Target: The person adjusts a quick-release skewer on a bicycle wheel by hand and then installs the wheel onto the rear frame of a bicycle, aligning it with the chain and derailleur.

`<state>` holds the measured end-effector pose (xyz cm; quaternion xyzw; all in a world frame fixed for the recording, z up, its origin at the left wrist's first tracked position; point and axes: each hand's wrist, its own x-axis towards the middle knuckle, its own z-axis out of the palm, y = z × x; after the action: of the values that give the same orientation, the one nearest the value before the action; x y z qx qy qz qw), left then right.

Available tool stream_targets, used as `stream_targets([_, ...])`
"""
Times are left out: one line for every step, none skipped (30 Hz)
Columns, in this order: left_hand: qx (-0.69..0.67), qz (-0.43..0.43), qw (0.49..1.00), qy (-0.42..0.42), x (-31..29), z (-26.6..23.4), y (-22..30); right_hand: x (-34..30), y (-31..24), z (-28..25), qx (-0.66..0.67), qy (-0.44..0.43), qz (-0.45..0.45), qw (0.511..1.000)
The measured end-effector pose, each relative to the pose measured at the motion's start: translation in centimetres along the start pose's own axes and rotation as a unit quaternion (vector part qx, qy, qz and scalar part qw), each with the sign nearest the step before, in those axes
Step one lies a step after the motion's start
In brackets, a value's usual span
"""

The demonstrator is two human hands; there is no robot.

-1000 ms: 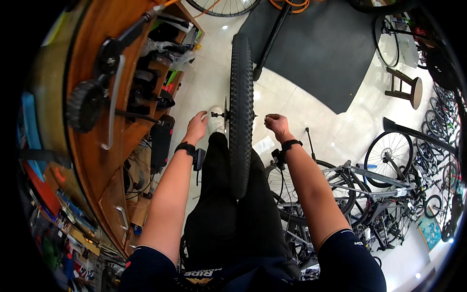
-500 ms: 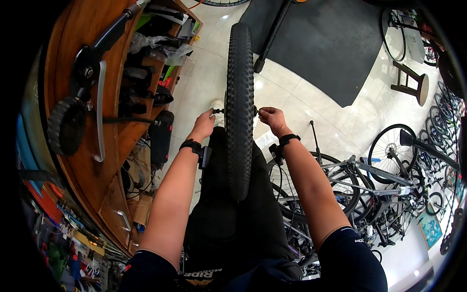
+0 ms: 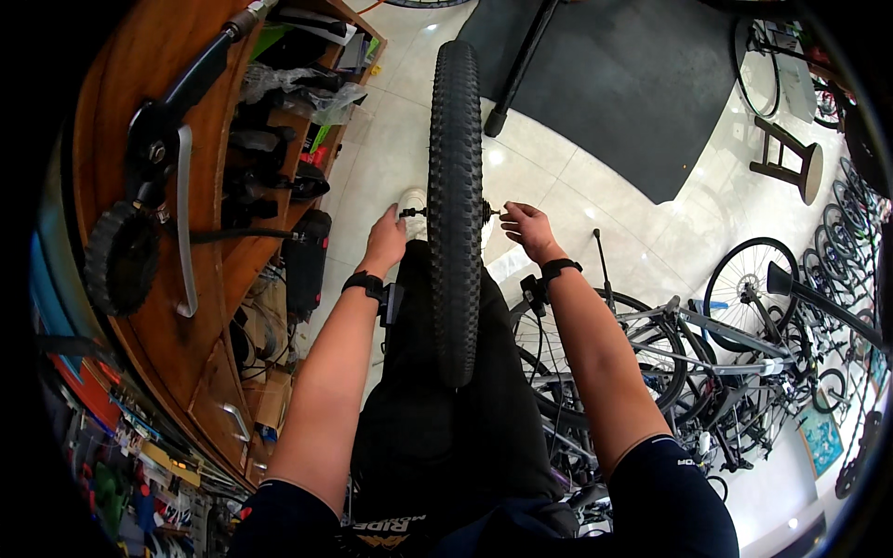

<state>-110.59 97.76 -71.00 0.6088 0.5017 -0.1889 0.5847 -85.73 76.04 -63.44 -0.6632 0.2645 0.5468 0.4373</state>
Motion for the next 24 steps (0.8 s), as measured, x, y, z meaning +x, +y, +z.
stream_targets([0.05,0.006,0.999,0.016,-1.4,-0.3,3.3,0.2,0.2,-1.2,-0.005,0.027,-0.011,1.0])
stream_targets([0.101,0.01,0.994,0.035,-3.3,-1.2,7.0,0.3,0.4,-2.5,-0.009,0.05,-0.021,0.998])
stream_targets([0.081,0.039,0.994,0.054,-5.0,-2.3,8.9,0.2,0.5,-3.2,-0.014,0.066,-0.028,0.997])
stream_targets([0.061,0.067,0.993,0.079,-6.5,-3.2,10.0,-0.6,0.0,-3.0,-0.042,0.091,-0.059,0.993])
stream_targets([0.04,0.096,0.989,0.101,-8.0,-4.1,11.3,-1.9,-0.9,-2.9,-0.069,0.079,-0.108,0.989])
stream_targets([0.058,0.13,0.986,0.089,-10.3,-5.2,13.6,-3.6,-2.1,-2.9,-0.096,0.068,-0.156,0.981])
stream_targets([0.079,0.163,0.98,0.079,-13.0,-6.3,16.2,-5.7,-3.4,-2.5,-0.12,0.055,-0.203,0.97])
stream_targets([0.082,0.152,0.983,0.056,-15.7,-7.2,18.9,-8.7,-5.2,-1.5,-0.139,0.024,-0.243,0.96])
stream_targets([0.084,0.14,0.986,0.035,-18.3,-7.8,21.2,-12.4,-7.3,-0.1,-0.158,-0.008,-0.282,0.946])
stream_targets([0.092,0.172,0.981,0.023,-20.8,-8.0,23.1,-16.1,-9.3,1.5,-0.194,-0.043,-0.326,0.924])
stream_targets([0.101,0.202,0.974,0.008,-23.0,-8.0,24.8,-19.8,-11.2,3.1,-0.227,-0.077,-0.368,0.898])
stream_targets([0.113,0.215,0.97,-0.011,-24.8,-7.6,26.1,-23.1,-13.3,4.5,-0.264,-0.148,-0.389,0.87])
stream_targets([0.125,0.23,0.965,-0.036,-26.0,-7.2,27.3,-25.7,-14.7,5.6,-0.299,-0.211,-0.408,0.837])
stream_targets([0.161,0.212,0.963,-0.049,-26.6,-7.3,28.7,-27.3,-15.5,6.7,-0.33,-0.226,-0.448,0.799])
stream_targets([0.165,0.217,0.96,-0.057,-27.1,-7.7,29.8,-28.2,-15.8,7.6,-0.362,-0.24,-0.485,0.759])
stream_targets([0.172,0.222,0.958,-0.063,-27.6,-8.0,30.9,-28.9,-15.6,8.2,-0.362,-0.24,-0.483,0.76])
stream_targets([0.178,0.226,0.955,-0.066,-28.2,-8.3,31.7,-29.4,-15.1,8.7,-0.363,-0.241,-0.482,0.76])
stream_targets([0.178,0.248,0.949,-0.071,-28.7,-8.8,32.2,-29.8,-14.7,9.1,-0.34,-0.237,-0.477,0.775])
stream_targets([0.194,0.242,0.948,-0.076,-29.2,-8.9,32.4,-30.2,-14.6,9.3,-0.339,-0.246,-0.469,0.778])
stream_targets([0.209,0.237,0.945,-0.082,-29.5,-9.1,32.6,-30.3,-14.8,9.6,-0.345,-0.245,-0.48,0.769])
stream_targets([0.224,0.231,0.943,-0.089,-29.7,-9.1,32.7,-30.5,-15.0,9.8,-0.351,-0.244,-0.49,0.76])
stream_targets([0.229,0.223,0.944,-0.086,-29.9,-9.2,32.7,-30.4,-15.0,9.8,-0.356,-0.244,-0.502,0.749])
stream_targets([0.239,0.228,0.94,-0.084,-29.9,-9.2,32.8,-30.4,-15.0,9.8,-0.361,-0.244,-0.514,0.739])
stream_targets([0.249,0.233,0.936,-0.083,-30.0,-9.3,33.0,-30.3,-15.0,9.8,-0.365,-0.243,-0.526,0.728])
